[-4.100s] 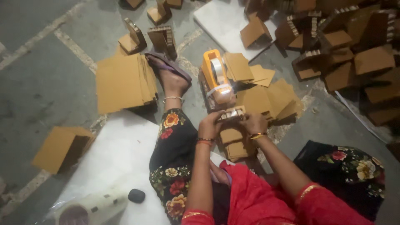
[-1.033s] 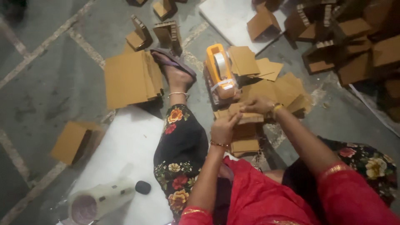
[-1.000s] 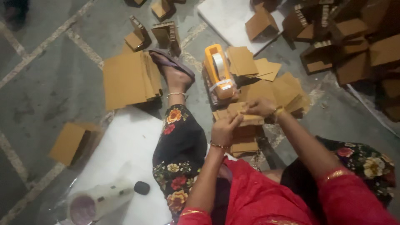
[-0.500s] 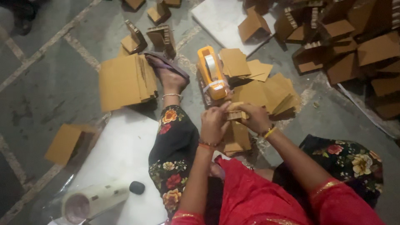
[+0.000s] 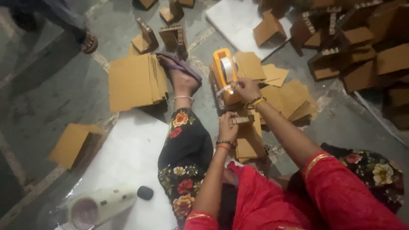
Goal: The person sits on the floor and assembles small cardboard boxes by folding the flaps and securing them with adhesive tape. They repeatedly pick up flat cardboard pieces, fold them into box shapes, apply tape to the seams, and place the finished boxes into a pile.
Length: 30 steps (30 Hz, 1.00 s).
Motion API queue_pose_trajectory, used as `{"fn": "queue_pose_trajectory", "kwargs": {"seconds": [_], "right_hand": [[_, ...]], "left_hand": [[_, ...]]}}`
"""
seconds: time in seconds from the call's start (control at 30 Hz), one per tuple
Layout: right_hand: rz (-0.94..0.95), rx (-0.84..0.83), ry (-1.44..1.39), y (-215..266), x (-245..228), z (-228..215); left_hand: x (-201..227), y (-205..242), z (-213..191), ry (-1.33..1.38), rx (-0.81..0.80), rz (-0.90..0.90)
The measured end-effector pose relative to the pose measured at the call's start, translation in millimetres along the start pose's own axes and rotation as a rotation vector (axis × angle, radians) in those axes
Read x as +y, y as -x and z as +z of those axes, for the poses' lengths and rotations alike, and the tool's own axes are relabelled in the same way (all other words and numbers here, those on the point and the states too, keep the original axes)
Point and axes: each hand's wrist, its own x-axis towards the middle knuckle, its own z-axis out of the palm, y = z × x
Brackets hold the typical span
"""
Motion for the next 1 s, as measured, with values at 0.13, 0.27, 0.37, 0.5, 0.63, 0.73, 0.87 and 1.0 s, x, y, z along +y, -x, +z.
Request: {"fn": "queue_pose_trajectory", "kwargs": {"seconds": [0.13, 0.27, 0.37, 0.5, 0.63, 0.73, 0.87, 1.0], "right_hand": [[-0.168, 0.022, -0.222, 63.4, 14.4, -10.2], [-0.046, 0.047, -0.192, 141.6, 70.4, 2.5], [0.186, 0.048, -0.050, 142.8, 100.8, 16.6], [0.271, 0.076, 0.495, 121.8, 115.2, 14.5], [-0.025, 0.228, 0.699, 117.4, 107.5, -0.2], [-0.306, 0.041, 0.266, 92.5, 92.8, -9.6], [0.163, -0.240, -0.122, 26.1, 63.2, -3.3], [0.191, -0.271, 0.433, -5.8, 62.1, -2.6]], "left_hand": [[1.7, -2.8, 5.9, -0.045, 0.027, 0.011], [4.4, -1.5, 6.1, -0.068, 0.045, 0.024], [7.2, -0.5, 8.1, -0.093, 0.053, 0.023], [9.9, 0.3, 5.1, -0.073, 0.049, 0.022], [9.7, -1.7, 5.4, -0.056, 0.065, 0.015], [12.8, -2.2, 7.6, -0.093, 0.095, -0.012], [16.8, -1.0, 6.0, -0.120, 0.047, -0.029], [18.9, -4.1, -5.9, -0.069, -0.019, 0.050]]}}
